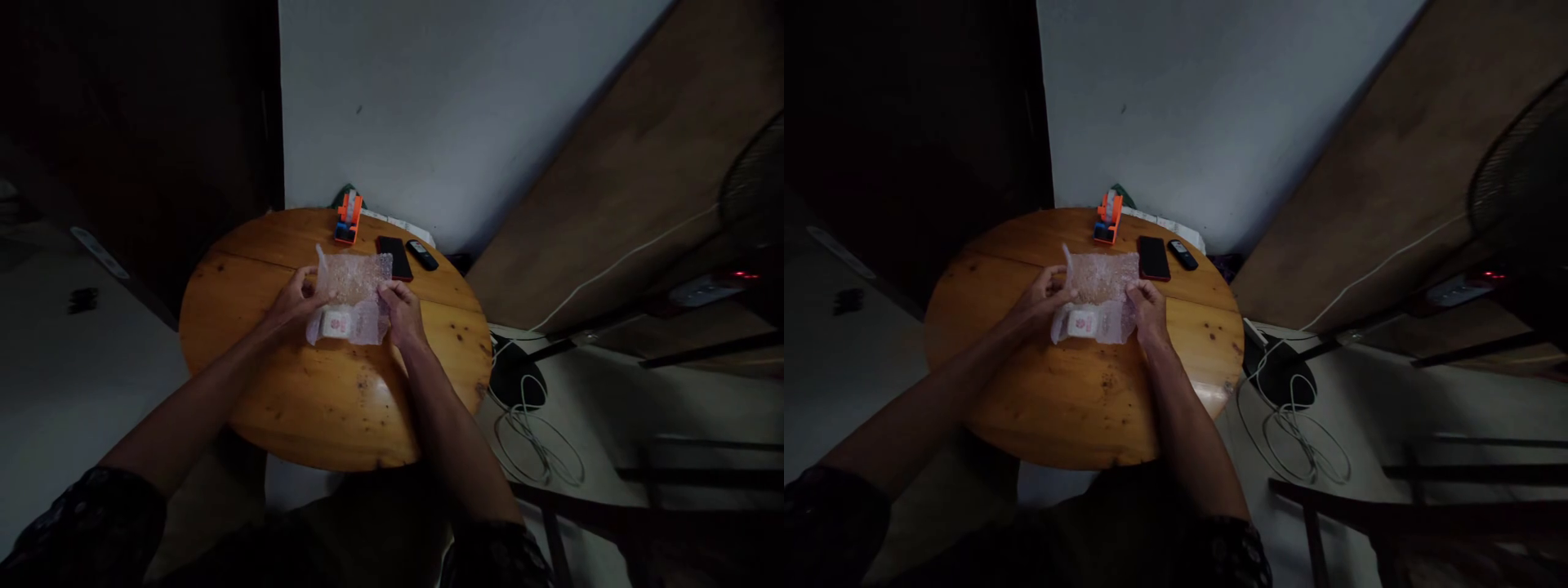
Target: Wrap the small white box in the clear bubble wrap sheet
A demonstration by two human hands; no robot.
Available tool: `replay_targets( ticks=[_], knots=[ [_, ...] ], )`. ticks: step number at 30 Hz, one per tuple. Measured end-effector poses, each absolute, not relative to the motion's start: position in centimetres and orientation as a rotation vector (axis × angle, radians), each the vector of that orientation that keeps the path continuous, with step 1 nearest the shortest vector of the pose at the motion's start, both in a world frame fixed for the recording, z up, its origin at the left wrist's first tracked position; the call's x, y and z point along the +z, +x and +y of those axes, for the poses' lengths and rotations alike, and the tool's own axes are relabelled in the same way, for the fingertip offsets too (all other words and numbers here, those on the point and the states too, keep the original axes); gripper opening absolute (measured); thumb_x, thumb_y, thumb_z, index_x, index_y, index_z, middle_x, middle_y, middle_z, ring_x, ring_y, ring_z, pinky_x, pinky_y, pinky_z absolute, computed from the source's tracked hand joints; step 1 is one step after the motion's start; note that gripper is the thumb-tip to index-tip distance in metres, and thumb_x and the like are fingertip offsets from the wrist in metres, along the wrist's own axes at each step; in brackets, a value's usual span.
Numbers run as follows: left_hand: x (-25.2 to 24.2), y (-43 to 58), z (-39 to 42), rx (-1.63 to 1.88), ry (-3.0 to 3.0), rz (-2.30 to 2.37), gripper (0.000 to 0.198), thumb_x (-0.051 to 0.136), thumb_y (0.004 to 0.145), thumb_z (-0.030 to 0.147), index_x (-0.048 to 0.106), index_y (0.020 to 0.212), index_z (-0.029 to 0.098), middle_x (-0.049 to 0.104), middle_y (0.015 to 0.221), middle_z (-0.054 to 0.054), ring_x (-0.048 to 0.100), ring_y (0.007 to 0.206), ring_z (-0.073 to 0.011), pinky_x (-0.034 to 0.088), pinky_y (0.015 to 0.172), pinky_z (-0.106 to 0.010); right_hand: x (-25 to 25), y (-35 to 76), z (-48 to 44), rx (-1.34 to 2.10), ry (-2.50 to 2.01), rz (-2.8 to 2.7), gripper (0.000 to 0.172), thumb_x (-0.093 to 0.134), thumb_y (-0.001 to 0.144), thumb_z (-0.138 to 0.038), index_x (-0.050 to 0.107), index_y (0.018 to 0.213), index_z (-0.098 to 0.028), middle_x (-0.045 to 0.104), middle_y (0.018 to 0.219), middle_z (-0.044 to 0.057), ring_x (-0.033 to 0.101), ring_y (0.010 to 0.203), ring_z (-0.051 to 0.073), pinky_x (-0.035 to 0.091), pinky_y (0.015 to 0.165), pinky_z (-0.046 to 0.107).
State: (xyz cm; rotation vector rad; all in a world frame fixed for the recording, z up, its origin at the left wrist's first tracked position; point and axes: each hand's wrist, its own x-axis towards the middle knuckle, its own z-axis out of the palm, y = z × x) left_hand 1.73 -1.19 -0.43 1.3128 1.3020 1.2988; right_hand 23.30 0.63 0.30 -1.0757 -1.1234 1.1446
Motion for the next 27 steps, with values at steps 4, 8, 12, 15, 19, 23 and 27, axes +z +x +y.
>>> replay_targets(
  ticks=[4,8,12,15,19,23,27],
  knots=[
    [-0.7,1.2,-0.5,1.367,1.154,1.447,0.044,0.070,0.059,0.027,0.063,0.101,0.018,0.067,0.083,-0.001,0.062,0.071,-0.0171,0.046,0.061,-0.025,0.1,23.8,1.0,1.108,-1.094,-1.149,0.022,0.071,0.067,-0.038,0.057,0.068,-0.021,0.050,0.061,-0.006,0.042,0.056,0.010,0.034,0.056,0.025],
    [-1.1,0.4,0.5,1.394,0.904,1.455,0.049,0.064,0.058,0.020,0.061,0.107,0.019,0.066,0.079,0.000,0.061,0.064,-0.0160,0.048,0.061,-0.026,-0.5,24.3,1.6,1.043,-1.145,-1.161,0.019,0.067,0.066,-0.037,0.056,0.069,-0.022,0.051,0.060,-0.006,0.045,0.056,0.011,0.037,0.056,0.026],
    [-0.8,0.2,0.3,1.661,1.030,1.498,0.048,0.065,0.067,0.025,0.061,0.115,0.019,0.070,0.096,-0.004,0.064,0.081,-0.0168,0.050,0.073,-0.026,-1.2,24.5,2.0,0.989,-1.202,-1.195,0.018,0.064,0.065,-0.036,0.054,0.071,-0.022,0.053,0.060,-0.006,0.045,0.056,0.011,0.037,0.055,0.025],
    [-0.2,0.4,-0.8,1.641,1.312,1.447,0.034,0.067,0.072,0.032,0.069,0.104,0.019,0.072,0.101,-0.005,0.064,0.093,-0.0196,0.050,0.084,-0.028,-1.5,24.5,2.2,0.984,-1.257,-1.210,0.019,0.062,0.066,-0.038,0.054,0.073,-0.022,0.054,0.062,-0.005,0.045,0.056,0.011,0.036,0.053,0.024],
    [0.5,0.8,-2.0,1.387,1.587,1.364,0.035,0.071,0.073,0.036,0.073,0.103,0.020,0.073,0.107,-0.007,0.064,0.104,-0.0235,0.050,0.092,-0.032,-1.7,24.6,2.3,0.977,-1.277,-1.213,0.019,0.061,0.068,-0.038,0.053,0.075,-0.023,0.054,0.062,-0.005,0.045,0.057,0.012,0.037,0.053,0.024],
    [1.2,0.6,-2.5,1.275,1.544,1.268,0.043,0.071,0.076,0.046,0.073,0.109,0.019,0.076,0.091,-0.006,0.068,0.090,-0.0230,0.052,0.086,-0.033,-1.9,24.8,2.5,0.947,-1.278,-1.251,0.017,0.060,0.068,-0.036,0.054,0.076,-0.022,0.055,0.064,-0.005,0.049,0.059,0.012,0.041,0.057,0.025],
    [2.7,-0.6,-4.0,1.079,1.377,0.909,0.053,0.058,0.084,0.062,0.074,0.107,0.017,0.073,0.068,-0.009,0.070,0.070,-0.0255,0.055,0.074,-0.038,-2.2,25.2,2.8,0.775,-1.360,-1.360,0.013,0.058,0.072,-0.034,0.057,0.078,-0.022,0.060,0.070,-0.002,0.055,0.066,0.015,0.045,0.067,0.028]
  ],
)
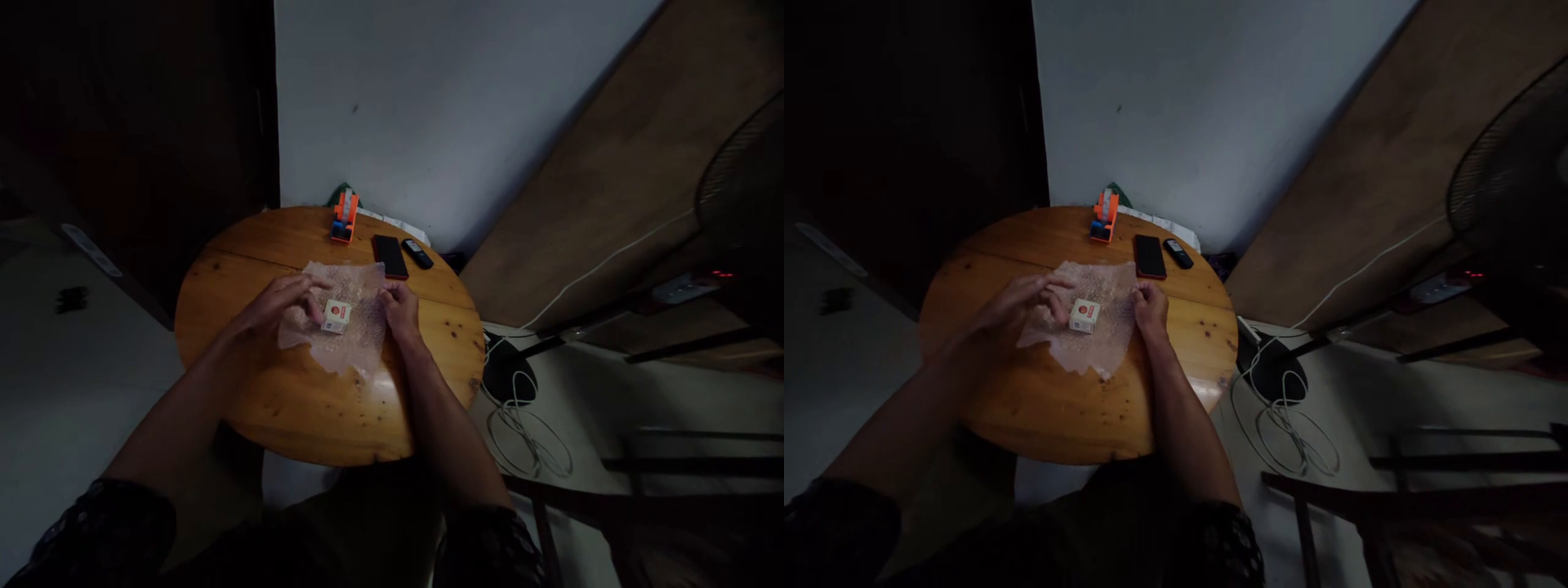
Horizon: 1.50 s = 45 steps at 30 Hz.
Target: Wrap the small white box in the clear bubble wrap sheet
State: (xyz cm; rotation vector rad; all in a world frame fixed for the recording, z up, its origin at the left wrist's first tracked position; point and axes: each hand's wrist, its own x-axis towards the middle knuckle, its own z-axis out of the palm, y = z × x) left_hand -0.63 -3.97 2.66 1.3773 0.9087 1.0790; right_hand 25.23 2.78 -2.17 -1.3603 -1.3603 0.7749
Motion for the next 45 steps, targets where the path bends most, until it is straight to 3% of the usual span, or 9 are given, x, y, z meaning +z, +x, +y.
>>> replay_targets(
  ticks=[4,8,14,19,23,27,35,41,45],
  knots=[
    [3.5,-1.5,-5.1,0.636,1.298,0.794,0.041,0.081,0.067,0.047,0.078,0.096,0.018,0.075,0.074,-0.012,0.069,0.064,-0.0260,0.053,0.057,-0.035,-2.1,25.6,2.5,0.486,-1.630,-1.553,0.015,0.059,0.078,-0.027,0.064,0.091,-0.023,0.069,0.087,0.003,0.062,0.083,0.021,0.048,0.082,0.036],
    [2.5,-0.9,-3.9,1.047,1.375,0.958,0.039,0.078,0.072,0.038,0.075,0.106,0.020,0.074,0.089,-0.007,0.068,0.074,-0.0182,0.053,0.066,-0.028,-1.5,25.7,1.8,0.246,-1.680,-1.694,0.033,0.058,0.079,-0.021,0.064,0.112,-0.022,0.069,0.111,0.009,0.063,0.093,0.024,0.047,0.091,0.041],
    [-0.1,0.7,-2.4,0.967,1.650,0.916,0.094,0.083,0.065,0.031,0.045,0.150,0.026,0.061,0.138,-0.014,0.062,0.122,-0.0282,0.051,0.100,-0.041,0.5,23.7,-0.2,0.609,-1.147,-1.875,0.027,0.059,0.085,-0.034,0.068,0.107,-0.021,0.071,0.096,0.006,0.065,0.084,0.021,0.052,0.078,0.036],
    [-0.5,1.7,-3.0,0.880,1.748,1.008,0.116,0.085,0.059,0.032,0.027,0.159,0.022,0.054,0.147,-0.019,0.057,0.130,-0.0328,0.045,0.107,-0.045,1.1,22.3,-1.6,0.701,-0.969,-2.233,0.062,0.072,0.071,-0.026,0.060,0.131,-0.023,0.068,0.128,0.009,0.062,0.115,0.028,0.047,0.100,0.044],
    [-0.2,2.3,-3.5,0.787,1.804,1.100,0.119,0.083,0.063,0.038,0.020,0.161,0.020,0.065,0.132,-0.014,0.065,0.115,-0.0306,0.050,0.097,-0.041,1.0,22.9,-1.3,0.686,-1.125,-2.369,0.049,0.068,0.071,-0.019,0.067,0.119,-0.020,0.073,0.108,0.007,0.065,0.094,0.024,0.048,0.088,0.036],
    [-0.9,2.7,-3.4,0.733,1.981,1.205,0.128,0.084,0.061,0.049,0.013,0.162,0.017,0.058,0.141,-0.019,0.055,0.131,-0.0382,0.043,0.107,-0.048,1.9,23.8,-1.0,0.782,-1.158,-2.315,0.029,0.070,0.072,-0.022,0.070,0.101,-0.021,0.070,0.080,-0.001,0.060,0.071,0.017,0.043,0.068,0.027],
    [-2.0,3.0,-3.5,0.403,2.444,1.187,0.102,0.076,0.066,0.067,0.043,0.152,0.022,0.032,0.163,-0.019,0.028,0.150,-0.0422,0.019,0.121,-0.057,3.6,30.5,-2.8,0.514,-1.532,-2.121,0.038,0.072,0.074,-0.027,0.069,0.112,-0.024,0.075,0.100,0.004,0.064,0.076,0.022,0.045,0.068,0.032],
    [-2.2,3.2,-3.6,0.352,2.480,1.216,0.099,0.074,0.066,0.072,0.050,0.149,0.023,0.027,0.165,-0.017,0.020,0.153,-0.0430,0.016,0.122,-0.057,2.5,33.8,-4.8,0.047,-2.051,-1.993,0.052,0.067,0.080,-0.026,0.061,0.130,-0.011,0.068,0.124,0.022,0.062,0.114,0.040,0.047,0.094,0.050],
    [-2.3,3.1,-3.4,0.333,2.465,1.200,0.098,0.075,0.066,0.071,0.051,0.147,0.022,0.028,0.164,-0.018,0.019,0.152,-0.0441,0.015,0.122,-0.060,4.2,30.9,-6.6,-0.085,-1.727,-1.983,0.052,0.059,0.087,-0.027,0.055,0.137,-0.014,0.058,0.141,0.021,0.053,0.129,0.038,0.040,0.107,0.055]
  ],
)
